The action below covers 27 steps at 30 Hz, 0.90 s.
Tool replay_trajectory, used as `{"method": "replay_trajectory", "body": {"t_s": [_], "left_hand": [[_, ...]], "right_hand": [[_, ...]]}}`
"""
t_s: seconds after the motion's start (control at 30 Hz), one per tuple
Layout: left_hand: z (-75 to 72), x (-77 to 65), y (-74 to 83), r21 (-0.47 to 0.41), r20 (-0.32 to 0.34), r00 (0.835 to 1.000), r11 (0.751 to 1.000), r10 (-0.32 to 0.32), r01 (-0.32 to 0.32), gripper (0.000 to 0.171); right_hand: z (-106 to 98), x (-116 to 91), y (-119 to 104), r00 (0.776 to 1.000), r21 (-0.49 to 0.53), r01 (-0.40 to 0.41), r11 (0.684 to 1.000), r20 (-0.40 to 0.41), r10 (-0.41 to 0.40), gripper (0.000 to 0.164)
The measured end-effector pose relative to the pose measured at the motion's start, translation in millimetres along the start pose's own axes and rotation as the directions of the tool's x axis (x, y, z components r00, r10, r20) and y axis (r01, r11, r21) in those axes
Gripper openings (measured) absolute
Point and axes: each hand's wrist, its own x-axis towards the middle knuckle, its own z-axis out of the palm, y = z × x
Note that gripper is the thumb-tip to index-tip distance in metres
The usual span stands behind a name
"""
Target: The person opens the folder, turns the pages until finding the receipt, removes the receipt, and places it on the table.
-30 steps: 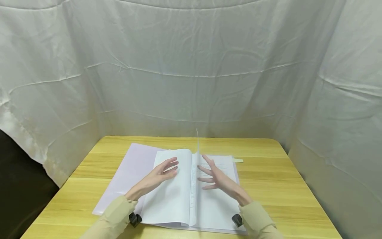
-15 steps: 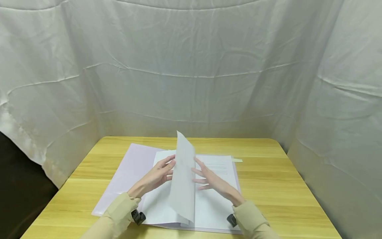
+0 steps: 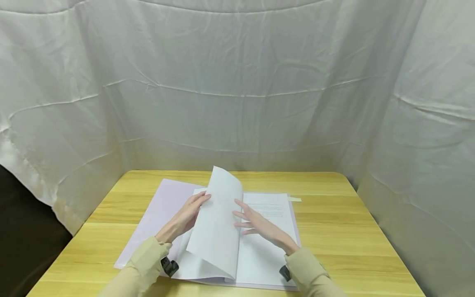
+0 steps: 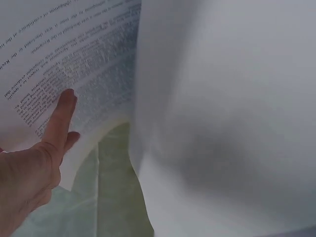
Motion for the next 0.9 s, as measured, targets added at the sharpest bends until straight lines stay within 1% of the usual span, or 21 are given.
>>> {"method": "replay_trajectory", "body": {"t_s": [0.13,0.2,0.3,0.43,0.53,0.73,0.83,0.9], "left_hand": [[-9.1,3.4,-4.2,0.030,-0.017,0.999,0.999,0.028,-0.027,0.054],[-13.6,5.2,-7.1,0.053,-0.039,0.999,0.998,0.035,-0.033,0.053],[-19.8,8.1,-11.7,0.093,-0.093,0.995,0.995,0.032,-0.024,0.057],[-26.8,12.3,-16.9,0.120,-0.179,0.984,0.993,0.002,0.020,0.066],[-32.5,13.3,-19.9,0.136,-0.220,0.975,0.989,-0.023,0.054,0.072],[-43.5,14.4,-25.5,0.192,-0.289,0.957,0.977,-0.031,0.090,0.072],[-47.9,14.7,-26.8,0.242,-0.313,0.950,0.965,-0.025,0.105,0.070],[-51.1,14.7,-27.7,0.282,-0.319,0.948,0.953,-0.018,0.113,0.070]], "right_hand": [[-1,2,2,1.000,-0.014,0.014,1.000,-0.011,-0.015,0.066],[-2,3,2,1.000,-0.022,0.017,1.000,-0.018,-0.017,0.066],[-4,5,4,1.000,-0.031,0.011,0.999,-0.028,-0.012,0.065],[-10,6,7,0.999,-0.048,0.005,0.999,-0.053,-0.008,0.062],[-16,6,12,0.996,-0.085,0.002,0.996,-0.087,-0.010,0.059],[-31,6,21,0.989,-0.153,0.010,0.988,-0.146,-0.033,0.056],[-39,5,25,0.985,-0.170,0.007,0.985,-0.170,-0.036,0.055],[-45,5,27,0.981,-0.178,-0.005,0.984,-0.194,-0.030,0.054]]}}
